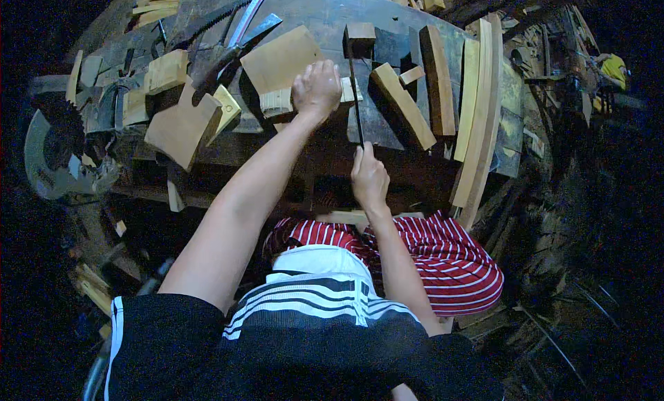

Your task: Sawing a notch and then carving a small piece of wood in a workshop.

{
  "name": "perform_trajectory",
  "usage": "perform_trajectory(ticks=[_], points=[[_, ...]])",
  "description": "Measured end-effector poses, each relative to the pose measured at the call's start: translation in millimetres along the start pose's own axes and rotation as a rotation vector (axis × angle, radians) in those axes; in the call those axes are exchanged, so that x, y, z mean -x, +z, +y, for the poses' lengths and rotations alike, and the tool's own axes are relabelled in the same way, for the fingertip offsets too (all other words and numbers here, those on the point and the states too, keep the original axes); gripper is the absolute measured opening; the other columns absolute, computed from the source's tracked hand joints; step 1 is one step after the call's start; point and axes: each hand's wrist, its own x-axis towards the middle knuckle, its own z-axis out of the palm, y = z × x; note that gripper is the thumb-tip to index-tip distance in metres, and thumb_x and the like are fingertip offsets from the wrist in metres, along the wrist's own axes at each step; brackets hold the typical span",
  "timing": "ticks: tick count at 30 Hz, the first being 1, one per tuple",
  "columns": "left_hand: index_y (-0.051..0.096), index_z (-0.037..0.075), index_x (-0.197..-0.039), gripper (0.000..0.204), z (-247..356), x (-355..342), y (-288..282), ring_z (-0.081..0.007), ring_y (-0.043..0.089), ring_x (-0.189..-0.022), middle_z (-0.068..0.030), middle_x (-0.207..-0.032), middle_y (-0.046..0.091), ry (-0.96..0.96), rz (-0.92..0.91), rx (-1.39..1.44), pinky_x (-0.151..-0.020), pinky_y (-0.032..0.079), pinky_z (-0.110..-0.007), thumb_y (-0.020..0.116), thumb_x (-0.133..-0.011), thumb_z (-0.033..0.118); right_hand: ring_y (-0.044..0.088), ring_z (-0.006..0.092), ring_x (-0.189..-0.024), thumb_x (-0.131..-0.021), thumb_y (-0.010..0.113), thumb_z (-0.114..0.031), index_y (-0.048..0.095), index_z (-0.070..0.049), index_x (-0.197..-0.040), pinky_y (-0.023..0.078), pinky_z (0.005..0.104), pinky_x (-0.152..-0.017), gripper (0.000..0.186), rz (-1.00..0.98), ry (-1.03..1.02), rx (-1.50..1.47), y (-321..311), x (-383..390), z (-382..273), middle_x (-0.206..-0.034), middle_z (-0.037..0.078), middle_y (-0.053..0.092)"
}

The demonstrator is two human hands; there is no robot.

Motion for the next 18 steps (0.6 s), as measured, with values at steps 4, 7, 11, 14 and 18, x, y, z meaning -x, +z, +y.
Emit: perform_trajectory(ticks=[4,7,11,14,18], points=[[0.058,0.010,-0.086,0.024,2.0,-5.7,10.9,-0.0255,0.060,-0.089,-0.0085,-0.090,0.063,0.068,0.037,0.020,-0.073,0.046,-0.043,0.045,-0.089,0.030,0.059,0.0455,-0.068,-0.094,0.039,-0.027,0.049,-0.008,-0.105,0.046,0.0561,-0.061,0.025,0.058,-0.113,0.010,-7.3,-51.4,-12.5,-0.069,0.027,0.059],[0.058,0.010,-0.086,0.023,4.1,-4.0,10.8,-0.0255,0.060,-0.089,-0.0082,-0.089,0.063,0.071,0.053,0.014,-0.073,0.047,-0.043,0.045,-0.089,0.029,0.059,0.0457,-0.068,-0.094,0.039,-0.027,0.049,-0.007,-0.103,0.046,0.0557,-0.061,0.024,0.122,-0.096,-0.011,-5.0,-57.7,-19.5,-0.069,0.026,0.060],[0.057,0.011,-0.085,0.023,-1.3,-5.6,11.3,-0.0252,0.059,-0.089,-0.0075,-0.088,0.062,0.041,0.069,-0.002,-0.072,0.047,-0.043,0.045,-0.089,0.030,0.059,0.0448,-0.066,-0.094,0.041,-0.028,0.052,-0.005,-0.100,0.047,0.0545,-0.060,0.026,0.042,-0.013,0.023,2.4,-3.0,-1.5,-0.069,0.027,0.059],[0.057,0.011,-0.085,0.022,-4.8,-3.4,17.1,-0.0246,0.059,-0.088,-0.0065,-0.087,0.060,0.103,0.150,0.025,-0.071,0.046,-0.043,0.046,-0.088,0.030,0.059,0.0447,-0.064,-0.093,0.042,-0.028,0.052,-0.004,-0.100,0.047,0.0543,-0.057,0.027,0.125,-0.067,-0.015,-3.8,-23.3,-12.9,-0.066,0.027,0.059],[0.056,0.012,-0.085,0.020,2.5,5.2,11.5,-0.0243,0.058,-0.086,-0.0057,-0.084,0.057,0.103,0.175,0.027,-0.071,0.045,-0.042,0.048,-0.088,0.029,0.059,0.0451,-0.064,-0.093,0.042,-0.028,0.052,-0.006,-0.099,0.046,0.0551,-0.057,0.025,0.161,-0.095,0.007,-4.2,-52.3,-22.5,-0.066,0.027,0.059]])
